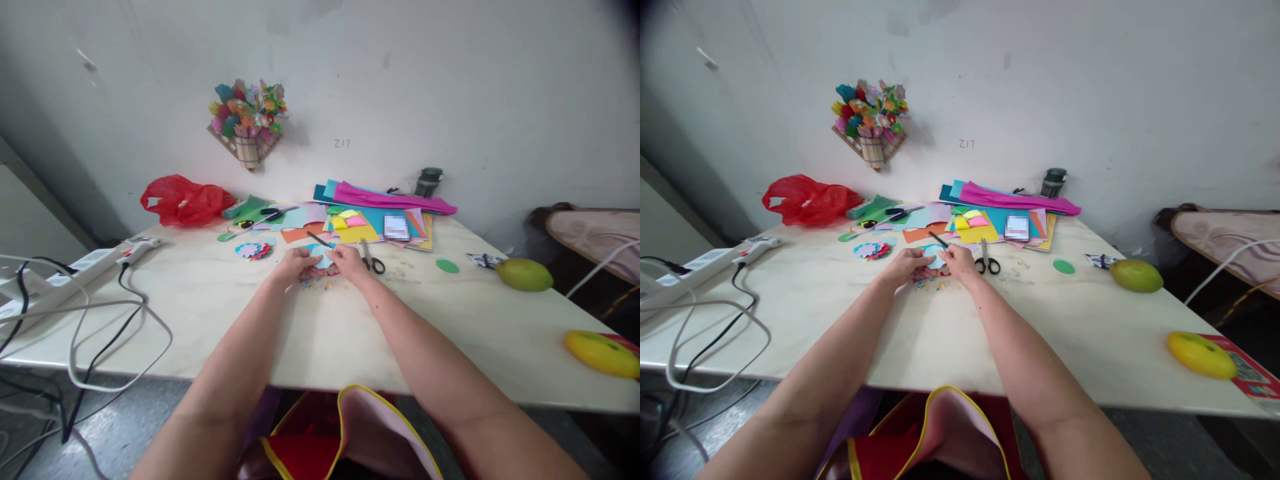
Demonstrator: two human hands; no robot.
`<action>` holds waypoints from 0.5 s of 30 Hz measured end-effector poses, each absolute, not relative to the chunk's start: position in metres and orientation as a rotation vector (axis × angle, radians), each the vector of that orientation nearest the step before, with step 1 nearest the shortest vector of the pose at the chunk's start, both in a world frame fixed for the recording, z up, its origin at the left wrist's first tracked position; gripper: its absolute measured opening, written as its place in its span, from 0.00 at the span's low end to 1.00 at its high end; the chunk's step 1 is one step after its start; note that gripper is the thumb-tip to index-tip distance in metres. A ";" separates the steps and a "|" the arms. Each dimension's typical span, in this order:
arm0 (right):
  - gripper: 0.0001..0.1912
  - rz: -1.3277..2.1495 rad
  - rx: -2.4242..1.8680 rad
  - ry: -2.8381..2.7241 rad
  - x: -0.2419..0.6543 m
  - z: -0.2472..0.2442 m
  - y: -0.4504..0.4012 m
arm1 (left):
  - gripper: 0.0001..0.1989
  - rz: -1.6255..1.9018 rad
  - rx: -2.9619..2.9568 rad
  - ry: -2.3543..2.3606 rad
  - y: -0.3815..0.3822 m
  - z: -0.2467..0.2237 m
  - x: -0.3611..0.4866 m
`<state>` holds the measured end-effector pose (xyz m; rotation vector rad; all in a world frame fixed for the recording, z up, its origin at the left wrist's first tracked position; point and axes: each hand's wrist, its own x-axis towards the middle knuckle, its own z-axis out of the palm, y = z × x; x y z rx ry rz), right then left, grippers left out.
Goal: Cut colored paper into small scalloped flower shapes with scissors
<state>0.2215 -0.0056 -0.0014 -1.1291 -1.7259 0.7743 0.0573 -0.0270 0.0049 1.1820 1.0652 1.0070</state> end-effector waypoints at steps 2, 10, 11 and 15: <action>0.15 0.761 -1.122 -1.732 0.221 -0.002 -0.005 | 0.13 1.015 1.166 1.059 -0.027 0.005 0.058; 0.12 1.027 -1.061 -1.583 0.223 0.002 -0.009 | 0.11 1.069 1.136 1.057 -0.026 0.007 0.057; 0.12 1.043 -1.060 -1.566 0.224 0.003 -0.009 | 0.12 1.076 1.139 1.059 -0.026 0.007 0.057; 0.11 1.077 -1.030 -1.548 0.225 0.002 -0.008 | 0.13 1.077 1.147 1.055 -0.025 0.007 0.056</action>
